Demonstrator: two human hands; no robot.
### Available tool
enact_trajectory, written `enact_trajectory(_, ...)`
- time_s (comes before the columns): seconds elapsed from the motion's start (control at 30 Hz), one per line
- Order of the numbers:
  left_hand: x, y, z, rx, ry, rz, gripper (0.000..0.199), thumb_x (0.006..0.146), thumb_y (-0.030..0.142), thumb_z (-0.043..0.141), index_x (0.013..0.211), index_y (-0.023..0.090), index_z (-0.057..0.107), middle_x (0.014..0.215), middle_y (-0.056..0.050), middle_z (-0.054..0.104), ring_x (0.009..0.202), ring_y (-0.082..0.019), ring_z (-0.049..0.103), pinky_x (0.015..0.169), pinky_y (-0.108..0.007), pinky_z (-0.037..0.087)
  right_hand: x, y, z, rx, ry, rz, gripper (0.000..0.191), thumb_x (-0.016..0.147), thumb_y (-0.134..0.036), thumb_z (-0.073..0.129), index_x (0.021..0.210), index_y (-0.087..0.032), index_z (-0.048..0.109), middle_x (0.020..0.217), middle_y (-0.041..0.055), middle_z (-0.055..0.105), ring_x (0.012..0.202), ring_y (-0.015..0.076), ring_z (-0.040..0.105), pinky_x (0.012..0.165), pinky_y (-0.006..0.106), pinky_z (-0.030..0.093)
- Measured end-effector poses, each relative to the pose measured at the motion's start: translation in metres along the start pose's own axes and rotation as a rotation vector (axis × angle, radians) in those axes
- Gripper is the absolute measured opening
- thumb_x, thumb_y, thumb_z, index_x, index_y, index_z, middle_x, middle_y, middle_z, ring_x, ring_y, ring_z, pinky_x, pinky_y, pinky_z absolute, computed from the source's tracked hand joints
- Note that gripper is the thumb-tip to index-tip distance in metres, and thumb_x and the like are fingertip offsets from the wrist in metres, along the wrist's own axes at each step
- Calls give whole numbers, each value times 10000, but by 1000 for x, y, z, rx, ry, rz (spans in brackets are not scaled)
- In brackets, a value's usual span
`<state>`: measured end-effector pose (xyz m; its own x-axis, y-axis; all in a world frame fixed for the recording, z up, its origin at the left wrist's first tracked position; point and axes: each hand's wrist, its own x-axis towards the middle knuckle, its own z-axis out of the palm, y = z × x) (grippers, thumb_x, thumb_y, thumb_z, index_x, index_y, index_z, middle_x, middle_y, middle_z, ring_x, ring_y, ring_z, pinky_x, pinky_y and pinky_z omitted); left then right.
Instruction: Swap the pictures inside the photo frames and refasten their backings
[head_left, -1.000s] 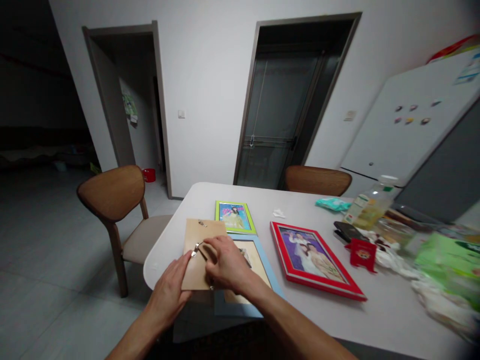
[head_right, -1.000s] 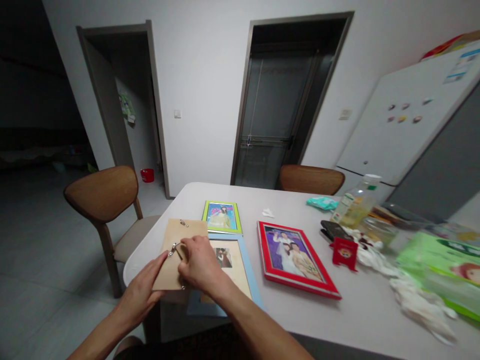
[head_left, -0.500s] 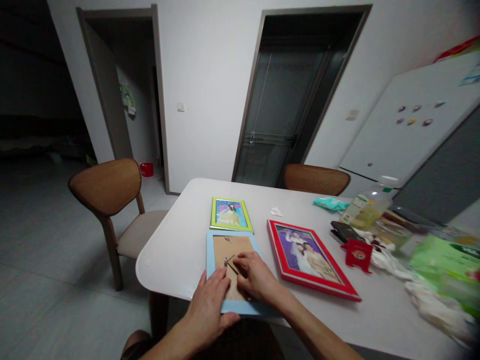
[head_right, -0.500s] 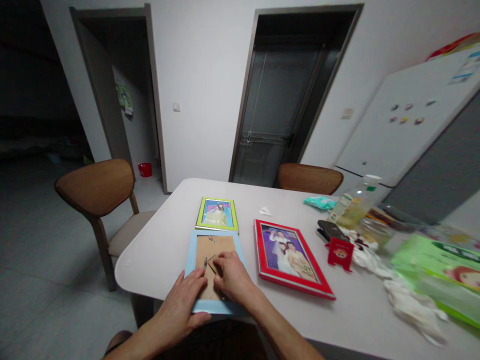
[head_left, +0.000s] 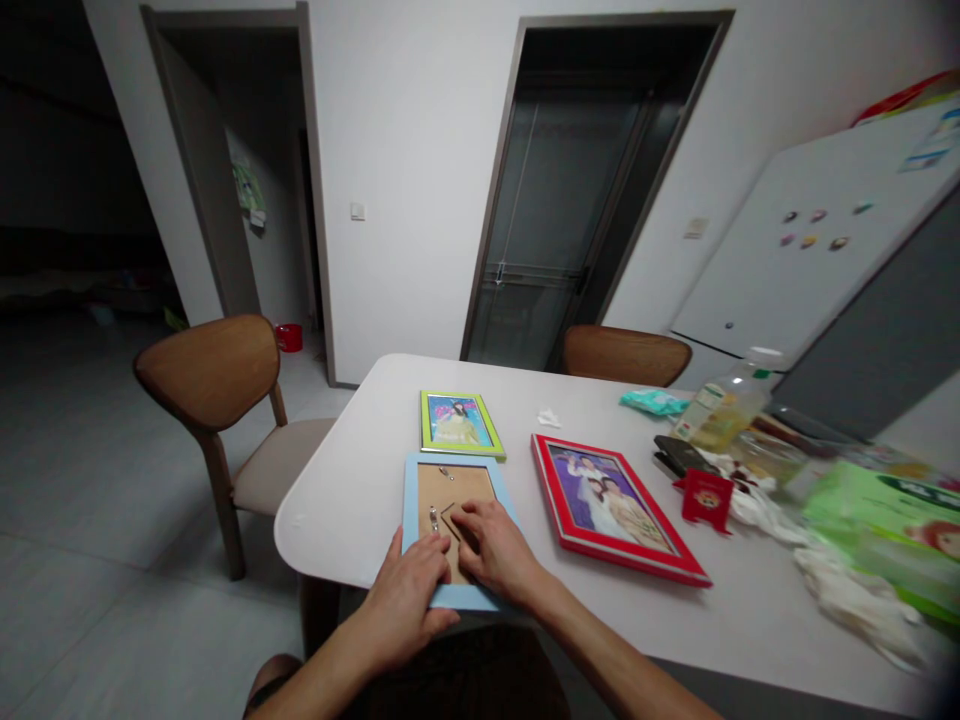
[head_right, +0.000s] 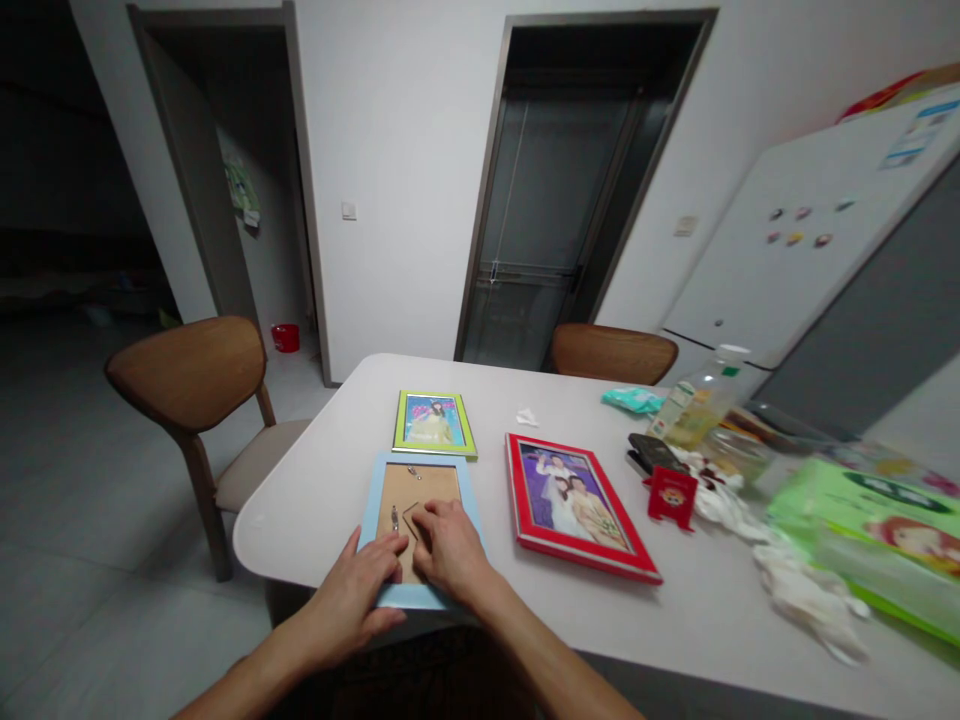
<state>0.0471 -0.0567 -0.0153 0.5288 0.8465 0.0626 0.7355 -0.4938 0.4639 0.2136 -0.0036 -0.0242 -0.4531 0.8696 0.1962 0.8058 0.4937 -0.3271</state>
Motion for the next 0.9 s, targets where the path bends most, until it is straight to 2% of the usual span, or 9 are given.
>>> enact_trajectory(0.23,3,3,-7,34,-28,0,230,665,251,615,866,195,520,1253,-89,458,1204,-210,335,1023,-467,125,4,-2,-4,-6,-28,6,257,691,-179,475,929,-169,571,994,71,540,946,180,445,817,264,318)
enact_trajectory(0.37,-3,-7,-2,0,15,-9,230,682,244,590,894,206,511,1264,-68,449,1199,-186,343,1030,-465,103,-9,0,-5,88,40,-21,213,719,-197,475,894,-187,596,1020,68,527,959,170,458,831,263,342)
enact_trajectory(0.47,-7,-15,1,-26,48,-26,243,684,224,581,914,212,503,1266,-57,448,1195,-181,348,1023,-469,125,-26,4,-3,140,100,-85,211,726,-233,499,905,-203,607,1069,79,513,996,192,449,854,308,352)
enact_trajectory(0.57,-9,-18,2,-41,64,-37,266,677,213,585,930,210,500,1264,-59,451,1194,-186,348,1014,-468,148,-33,12,-1,161,174,-39,251,746,-237,477,963,-188,593,1079,103,523,1011,210,450,863,351,362)
enact_trajectory(0.73,-9,-16,0,-61,67,-45,244,670,198,589,900,213,506,1260,-52,456,1194,-182,347,1018,-469,136,-19,29,1,101,219,102,260,760,-188,434,943,-165,617,1036,110,543,964,212,466,857,344,363)
enact_trajectory(0.9,-10,-12,-1,-60,82,-55,236,669,187,587,889,207,506,1251,-54,466,1188,-181,357,1019,-475,139,-6,26,0,-1,184,128,241,788,-193,403,865,-172,630,956,92,539,923,201,441,820,298,354)
